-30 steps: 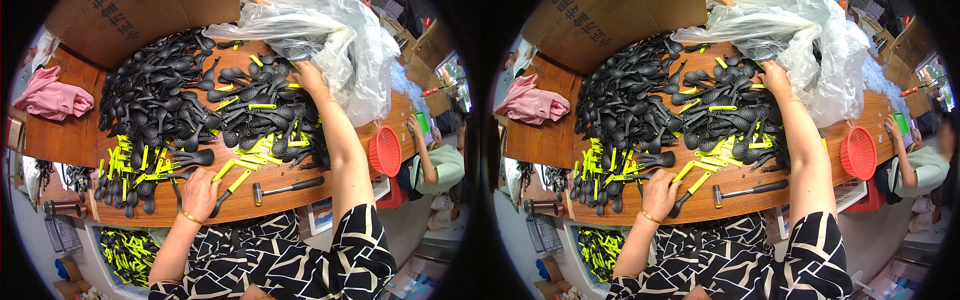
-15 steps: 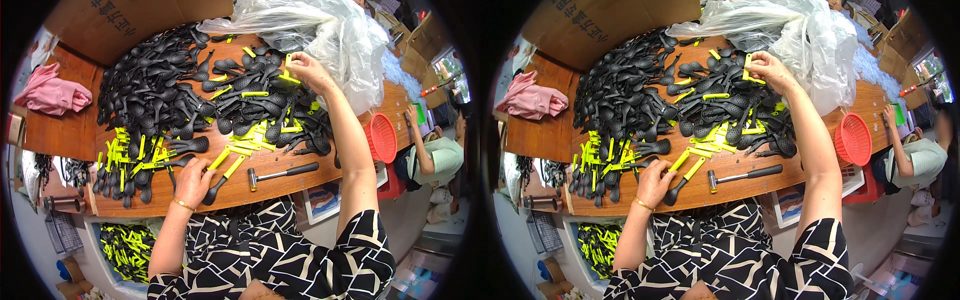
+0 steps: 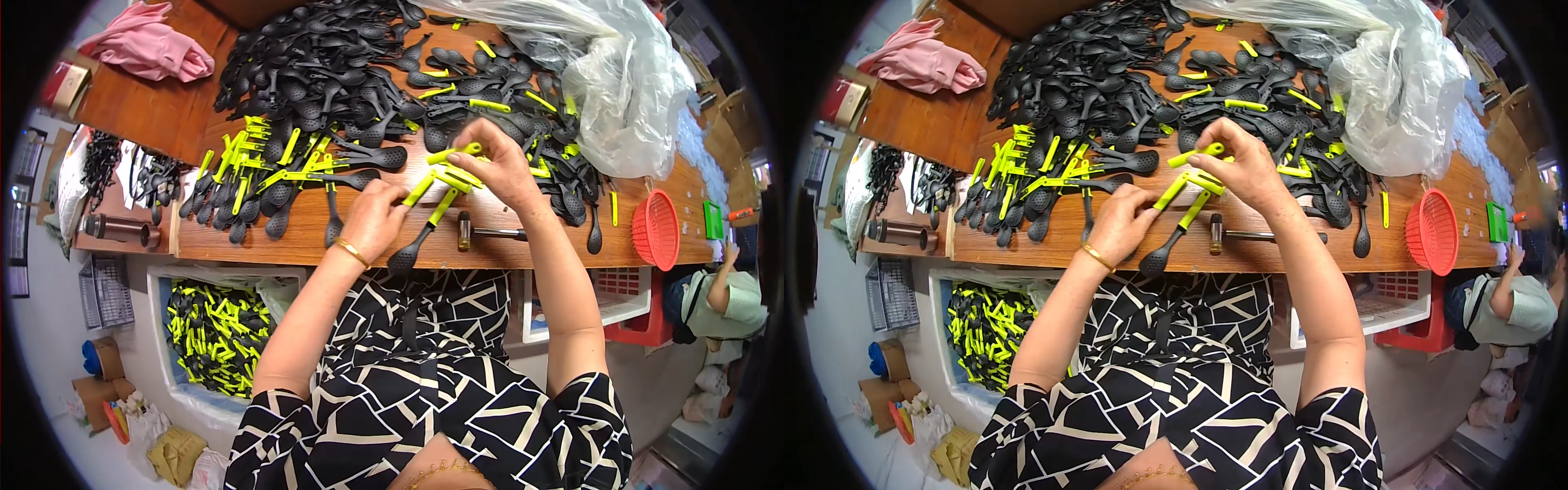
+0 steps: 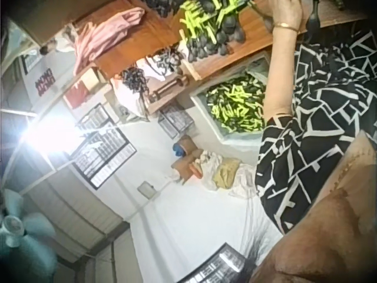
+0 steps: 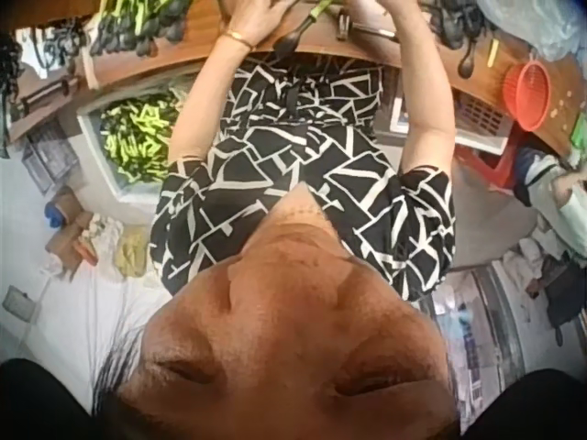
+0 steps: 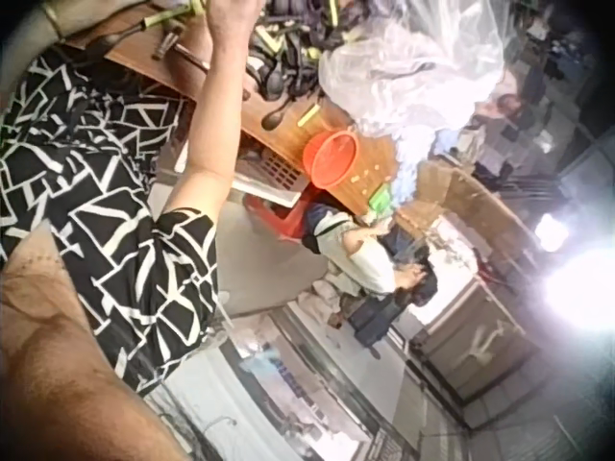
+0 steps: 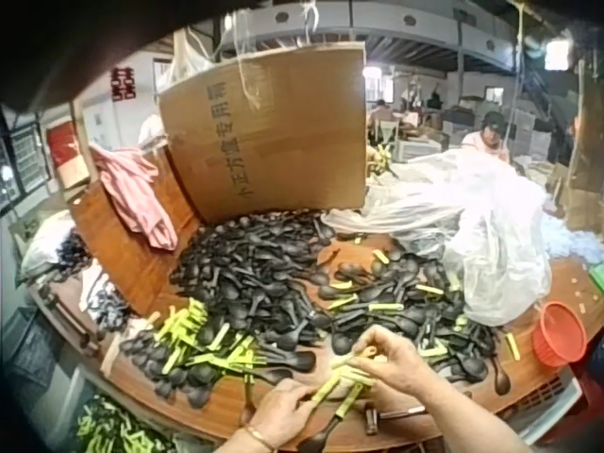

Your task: The person assembles black slotted spoons with neon green handles by inserting the handle into the spoon head and tapping it with a small hammer. They repeatedly pick up parts, align them, and secure them, placing finished spoons on the table.

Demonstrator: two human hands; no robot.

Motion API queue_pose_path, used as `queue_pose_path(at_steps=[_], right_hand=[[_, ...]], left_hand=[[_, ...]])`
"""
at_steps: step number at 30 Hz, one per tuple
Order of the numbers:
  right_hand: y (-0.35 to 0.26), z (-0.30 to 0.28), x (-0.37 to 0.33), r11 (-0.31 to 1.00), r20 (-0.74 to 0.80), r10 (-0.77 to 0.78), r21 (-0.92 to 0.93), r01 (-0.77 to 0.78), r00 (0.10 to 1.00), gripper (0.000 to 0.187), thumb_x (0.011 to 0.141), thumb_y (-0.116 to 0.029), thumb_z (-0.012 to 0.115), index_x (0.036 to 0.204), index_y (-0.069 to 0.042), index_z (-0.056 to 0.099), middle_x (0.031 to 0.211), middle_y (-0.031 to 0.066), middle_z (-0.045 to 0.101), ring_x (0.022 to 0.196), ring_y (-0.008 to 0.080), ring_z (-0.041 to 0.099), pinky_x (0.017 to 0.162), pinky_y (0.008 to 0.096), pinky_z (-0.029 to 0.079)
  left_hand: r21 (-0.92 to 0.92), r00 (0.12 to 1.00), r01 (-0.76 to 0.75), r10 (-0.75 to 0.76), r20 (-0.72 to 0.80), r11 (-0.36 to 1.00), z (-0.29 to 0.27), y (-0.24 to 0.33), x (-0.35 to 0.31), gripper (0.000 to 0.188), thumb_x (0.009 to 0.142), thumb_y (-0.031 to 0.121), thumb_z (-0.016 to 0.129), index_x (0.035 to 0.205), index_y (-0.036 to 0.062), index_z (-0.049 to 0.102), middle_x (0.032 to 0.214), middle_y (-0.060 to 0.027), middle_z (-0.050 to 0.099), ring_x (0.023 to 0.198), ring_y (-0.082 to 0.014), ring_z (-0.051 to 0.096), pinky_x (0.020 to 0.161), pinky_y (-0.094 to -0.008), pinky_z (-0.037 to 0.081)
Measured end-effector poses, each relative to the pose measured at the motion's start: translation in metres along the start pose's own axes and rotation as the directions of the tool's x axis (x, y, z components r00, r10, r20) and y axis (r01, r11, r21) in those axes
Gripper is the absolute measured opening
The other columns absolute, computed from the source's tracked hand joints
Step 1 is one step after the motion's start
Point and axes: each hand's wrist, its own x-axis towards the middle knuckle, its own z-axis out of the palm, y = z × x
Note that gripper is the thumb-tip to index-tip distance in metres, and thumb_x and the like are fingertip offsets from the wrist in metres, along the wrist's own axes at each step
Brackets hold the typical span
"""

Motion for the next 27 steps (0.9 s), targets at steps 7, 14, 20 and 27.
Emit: queue_pose_path(at_steps=[7, 14, 20, 27], right_hand=[[0.006, 0.003, -0.027, 0.992, 0.004, 0.113, -0.064, -0.113, 0.994, 0.024, 0.091, -0.017, 0.084, 0.094, -0.004, 0.063, 0.095, 0.0015, 0.073, 0.086, 0.0111, 0.065, 0.077, 0.0287, 0.052], [-0.010, 0.056, -0.051, 0.985, 0.197, 0.087, 0.130, -0.114, 0.977, 0.021, 0.099, -0.009, 0.072, 0.119, -0.003, 0.077, 0.114, 0.0067, 0.075, 0.104, 0.0148, 0.070, 0.093, 0.0301, 0.055], [0.004, 0.114, -0.062, 0.879, 0.255, -0.321, -0.278, 0.387, 0.912, 0.024, 0.089, -0.011, 0.079, 0.113, -0.012, 0.080, 0.102, 0.0054, 0.074, 0.100, 0.0251, 0.070, 0.095, 0.0395, 0.048], [0.020, 0.104, -0.039, 0.854, 0.109, -0.279, -0.427, 0.298, 0.954, 0.021, 0.088, -0.011, 0.080, 0.109, -0.011, 0.079, 0.100, 0.0063, 0.074, 0.102, 0.0265, 0.068, 0.096, 0.0404, 0.047]], left_hand=[[0.300, 0.952, -0.019, 0.109, -0.287, 0.954, -0.044, -0.010, 0.003, 0.012, 0.093, 0.009, 0.070, 0.103, 0.0045, 0.075, 0.101, -0.0135, 0.072, 0.097, -0.0357, 0.068, 0.085, -0.0449, 0.053], [0.330, 0.945, 0.156, -0.043, -0.325, 0.931, -0.078, -0.039, -0.015, 0.013, 0.095, 0.014, 0.070, 0.106, 0.0115, 0.076, 0.098, -0.0091, 0.073, 0.094, -0.0338, 0.069, 0.082, -0.0467, 0.052], [0.472, 0.970, 0.200, -0.106, -0.219, 0.859, -0.053, -0.033, -0.010, 0.023, 0.102, 0.030, 0.066, 0.111, 0.0106, 0.074, 0.091, -0.0147, 0.075, 0.084, -0.0370, 0.074, 0.072, -0.0483, 0.058], [0.474, 0.965, 0.217, -0.114, -0.238, 0.853, -0.053, -0.032, -0.004, 0.026, 0.101, 0.036, 0.067, 0.100, 0.0095, 0.070, 0.088, -0.0137, 0.072, 0.083, -0.0379, 0.072, 0.074, -0.0497, 0.057]])
